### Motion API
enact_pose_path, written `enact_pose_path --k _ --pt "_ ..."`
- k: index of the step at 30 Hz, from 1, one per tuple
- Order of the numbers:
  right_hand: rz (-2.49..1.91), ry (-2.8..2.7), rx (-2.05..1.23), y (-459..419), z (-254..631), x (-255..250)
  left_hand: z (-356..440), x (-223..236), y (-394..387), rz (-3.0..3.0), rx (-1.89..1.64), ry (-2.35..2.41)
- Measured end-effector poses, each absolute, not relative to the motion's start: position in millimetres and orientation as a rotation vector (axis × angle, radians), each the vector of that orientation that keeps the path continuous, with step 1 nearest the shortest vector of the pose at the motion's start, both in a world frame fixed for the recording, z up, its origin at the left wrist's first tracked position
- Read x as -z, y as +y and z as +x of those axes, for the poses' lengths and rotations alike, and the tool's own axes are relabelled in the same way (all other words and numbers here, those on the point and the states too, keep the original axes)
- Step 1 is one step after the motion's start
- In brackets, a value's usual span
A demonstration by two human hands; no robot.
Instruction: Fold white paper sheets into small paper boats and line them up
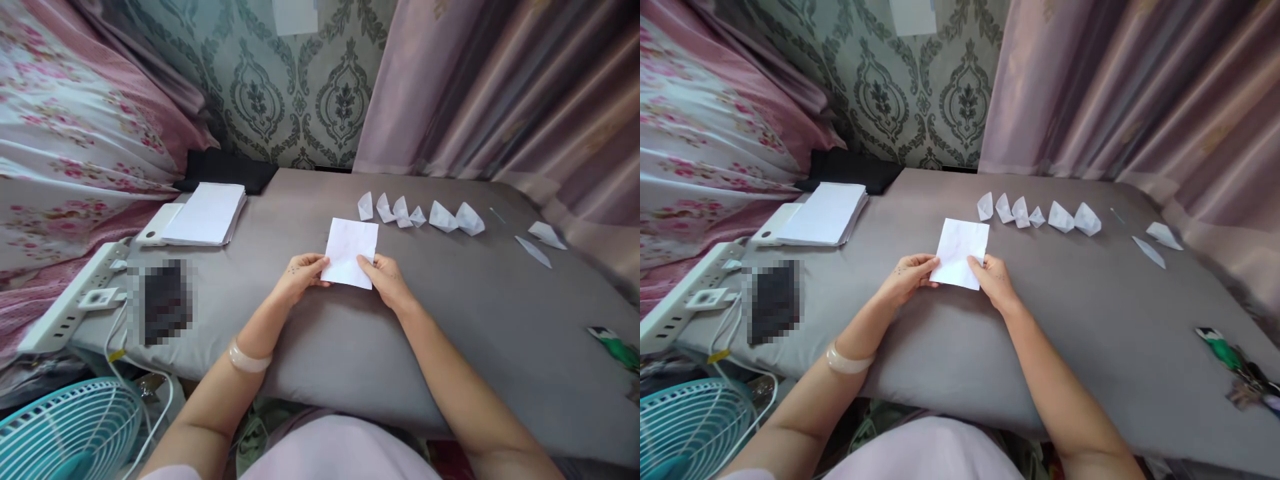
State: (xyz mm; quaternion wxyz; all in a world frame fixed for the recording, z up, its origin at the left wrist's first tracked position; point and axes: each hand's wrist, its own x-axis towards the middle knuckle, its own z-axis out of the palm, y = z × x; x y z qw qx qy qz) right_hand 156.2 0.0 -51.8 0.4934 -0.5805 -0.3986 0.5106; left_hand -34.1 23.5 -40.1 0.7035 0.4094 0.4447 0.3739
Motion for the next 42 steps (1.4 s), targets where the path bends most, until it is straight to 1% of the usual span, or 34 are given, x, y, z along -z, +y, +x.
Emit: enact_pose_path --k 5,9,11,14,16,17,19,20,22,25,28,30,33,35,38,42 --pt "-1.363 -0.944 -1.363 0 164 49 -41 42 27 1.108 -0.853 1.006" --pt "-1.347 -0.908 -1.506 -1 166 49 -45 49 28 1.803 -0.928 1.138" --pt "-1.359 -0.924 -1.55 -1 166 50 -47 54 29 2.146 -0.878 1.217" --pt "-1.467 -0.996 -1.59 0 167 50 -48 58 30 2.442 -0.731 1.221" --pt "-1.667 -1.128 -1.473 -1 171 47 -48 58 30 2.532 -0.62 1.167" --pt "-1.794 -1.222 -1.323 -1 175 45 -49 58 29 2.557 -0.577 1.143" --pt "-1.962 -1.438 -0.916 -2 184 40 -49 55 27 2.589 -0.519 1.136" --pt "-1.967 -1.543 -0.738 -3 190 38 -49 53 26 2.602 -0.501 1.146" --pt "-1.836 -1.768 -0.607 -5 200 36 -50 48 23 2.617 -0.471 1.164" --pt "-1.613 -2.056 -0.684 -9 209 37 -52 42 20 2.619 -0.41 1.139" --pt "-1.58 -2.186 -0.718 -11 208 39 -52 39 20 2.567 -0.411 1.113" --pt "-1.59 -2.168 -0.705 -12 204 37 -51 39 21 2.483 -0.517 1.117" --pt "-1.505 -2.034 -0.705 -11 198 28 -48 37 23 2.123 -0.785 1.14" --pt "-1.411 -1.883 -0.809 -10 193 20 -46 34 23 1.736 -0.907 1.129" --pt "-1.359 -1.571 -1.028 -10 185 15 -46 29 23 1.297 -0.983 1.055" --pt "-1.375 -1.267 -1.182 -9 176 23 -44 29 24 1.103 -0.975 0.986"
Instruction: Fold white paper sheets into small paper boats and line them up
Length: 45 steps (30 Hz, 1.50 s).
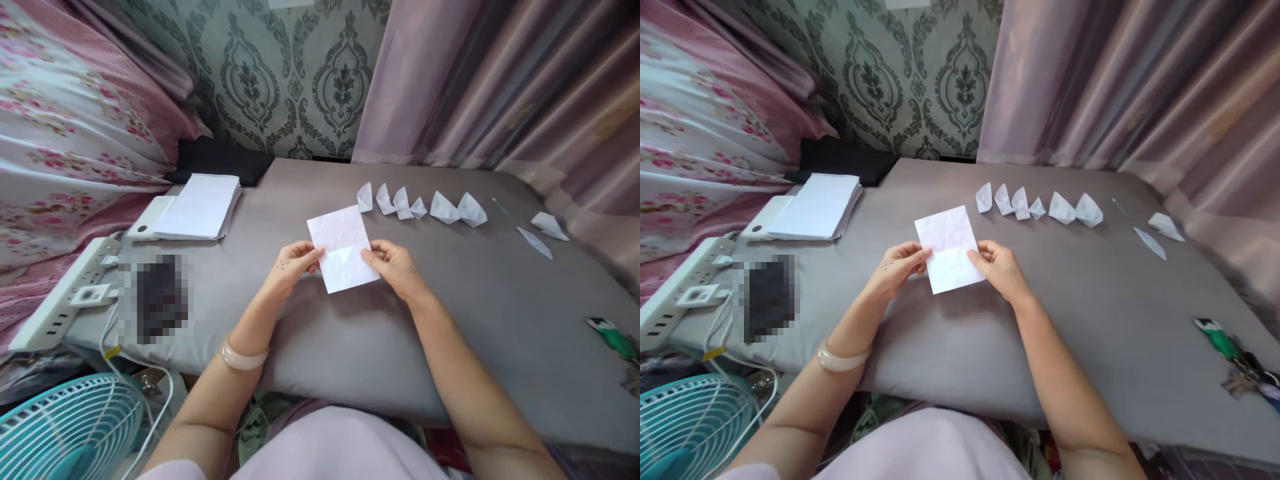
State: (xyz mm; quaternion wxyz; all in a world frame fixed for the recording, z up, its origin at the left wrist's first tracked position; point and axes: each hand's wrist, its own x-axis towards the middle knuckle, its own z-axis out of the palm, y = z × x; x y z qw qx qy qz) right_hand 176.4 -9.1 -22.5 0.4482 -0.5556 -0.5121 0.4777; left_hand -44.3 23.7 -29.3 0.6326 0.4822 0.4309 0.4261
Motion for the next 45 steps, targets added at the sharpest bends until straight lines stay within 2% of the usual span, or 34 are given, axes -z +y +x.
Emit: enact_pose_path --k 5,12,16,20,24,29,37,45 --pt "-1.382 -1.349 -1.121 -8 178 29 -43 38 26 1.05 -0.952 1.069" --pt "-1.293 -1.621 -1.204 -4 190 39 -45 42 27 0.993 -0.82 1.136" --pt "-1.402 -1.683 -0.955 4 193 55 -44 46 27 1.155 -0.754 1.262" --pt "-1.545 -1.85 -0.695 8 194 64 -48 49 26 1.587 -0.831 1.498" --pt "-1.664 -1.906 -0.606 10 191 64 -52 45 25 1.927 -0.766 1.423" --pt "-1.735 -1.89 -0.554 13 186 62 -51 43 25 1.944 -0.621 1.378" --pt "-1.82 -1.85 -0.463 12 178 61 -40 56 28 1.85 -0.702 1.648" --pt "-1.992 -1.811 -0.354 11 168 58 -31 54 25 1.873 -0.517 1.821"
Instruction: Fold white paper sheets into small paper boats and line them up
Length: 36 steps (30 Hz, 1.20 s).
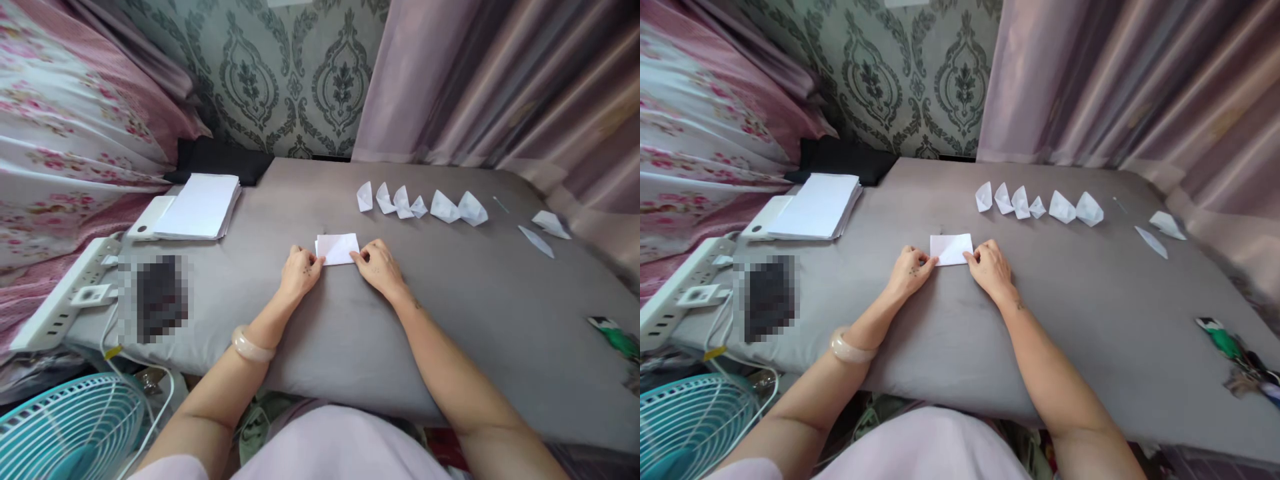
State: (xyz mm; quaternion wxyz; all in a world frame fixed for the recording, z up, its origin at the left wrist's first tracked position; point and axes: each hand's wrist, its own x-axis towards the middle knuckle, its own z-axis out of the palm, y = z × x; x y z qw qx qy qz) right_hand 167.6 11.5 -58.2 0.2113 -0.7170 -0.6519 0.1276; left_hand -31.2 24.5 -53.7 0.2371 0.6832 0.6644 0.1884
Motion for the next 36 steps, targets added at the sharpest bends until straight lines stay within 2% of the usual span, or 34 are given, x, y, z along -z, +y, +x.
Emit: enact_pose_path --k 10,15,20,24,29,36 --pt "-2.033 -1.801 -0.371 11 167 56 -29 45 17 1.984 -0.408 1.814" --pt "-1.981 -1.84 -0.331 10 168 59 -29 53 19 2.346 -0.473 1.685" --pt "-1.684 -2.116 -0.16 6 158 58 -27 50 21 2.75 -0.328 1.276" --pt "-1.479 -2.394 -0.143 -5 151 53 -25 41 10 2.687 -0.171 1.279" --pt "-1.568 -2.452 -0.128 -26 146 43 -34 38 4 2.596 -0.165 1.288" --pt "-1.934 -2.438 -0.17 -39 140 30 -54 33 12 2.457 -0.193 1.309"
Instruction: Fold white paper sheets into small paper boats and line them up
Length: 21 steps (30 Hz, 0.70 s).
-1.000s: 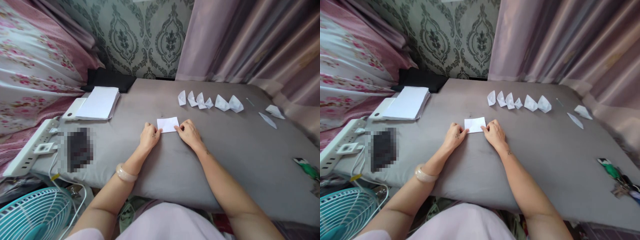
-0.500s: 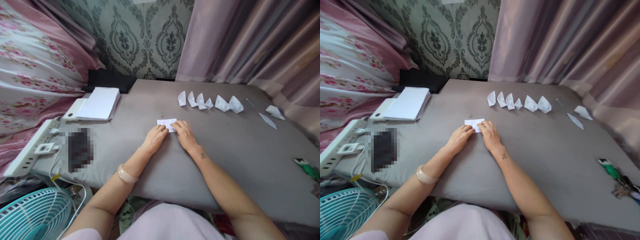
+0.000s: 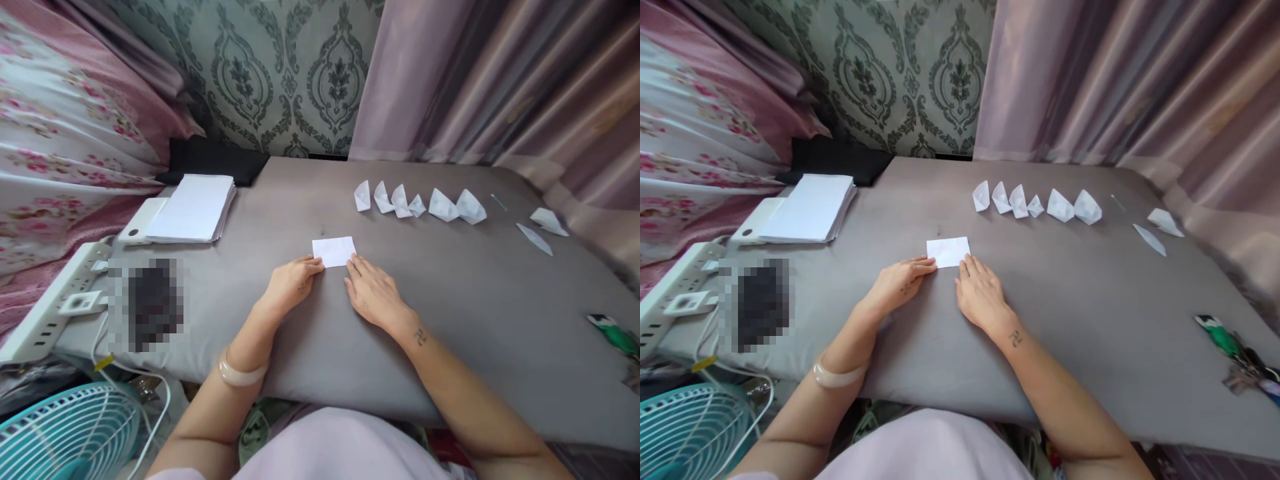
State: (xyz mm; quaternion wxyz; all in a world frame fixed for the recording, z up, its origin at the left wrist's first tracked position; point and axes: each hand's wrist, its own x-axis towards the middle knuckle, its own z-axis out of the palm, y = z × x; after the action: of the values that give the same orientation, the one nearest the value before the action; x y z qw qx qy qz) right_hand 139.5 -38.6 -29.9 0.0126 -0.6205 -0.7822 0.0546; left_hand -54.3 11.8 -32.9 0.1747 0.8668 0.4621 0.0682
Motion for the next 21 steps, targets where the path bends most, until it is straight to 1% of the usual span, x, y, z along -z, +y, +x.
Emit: enact_pose_path --k 6,9,11,15,21 --pt "-1.983 -2.414 -0.201 -36 140 28 -64 26 15 2.338 -0.157 1.302" --pt "-1.972 -2.412 -0.203 -35 141 29 -68 31 20 2.225 -0.28 1.288" --pt "-1.957 -2.402 -0.211 -35 142 30 -68 35 24 2.109 -0.422 1.328" --pt "-1.916 -2.381 -0.214 -35 144 32 -58 45 34 1.812 -0.759 1.623" --pt "-1.88 -2.347 -0.163 -37 141 30 -40 54 41 1.762 -0.744 1.664"
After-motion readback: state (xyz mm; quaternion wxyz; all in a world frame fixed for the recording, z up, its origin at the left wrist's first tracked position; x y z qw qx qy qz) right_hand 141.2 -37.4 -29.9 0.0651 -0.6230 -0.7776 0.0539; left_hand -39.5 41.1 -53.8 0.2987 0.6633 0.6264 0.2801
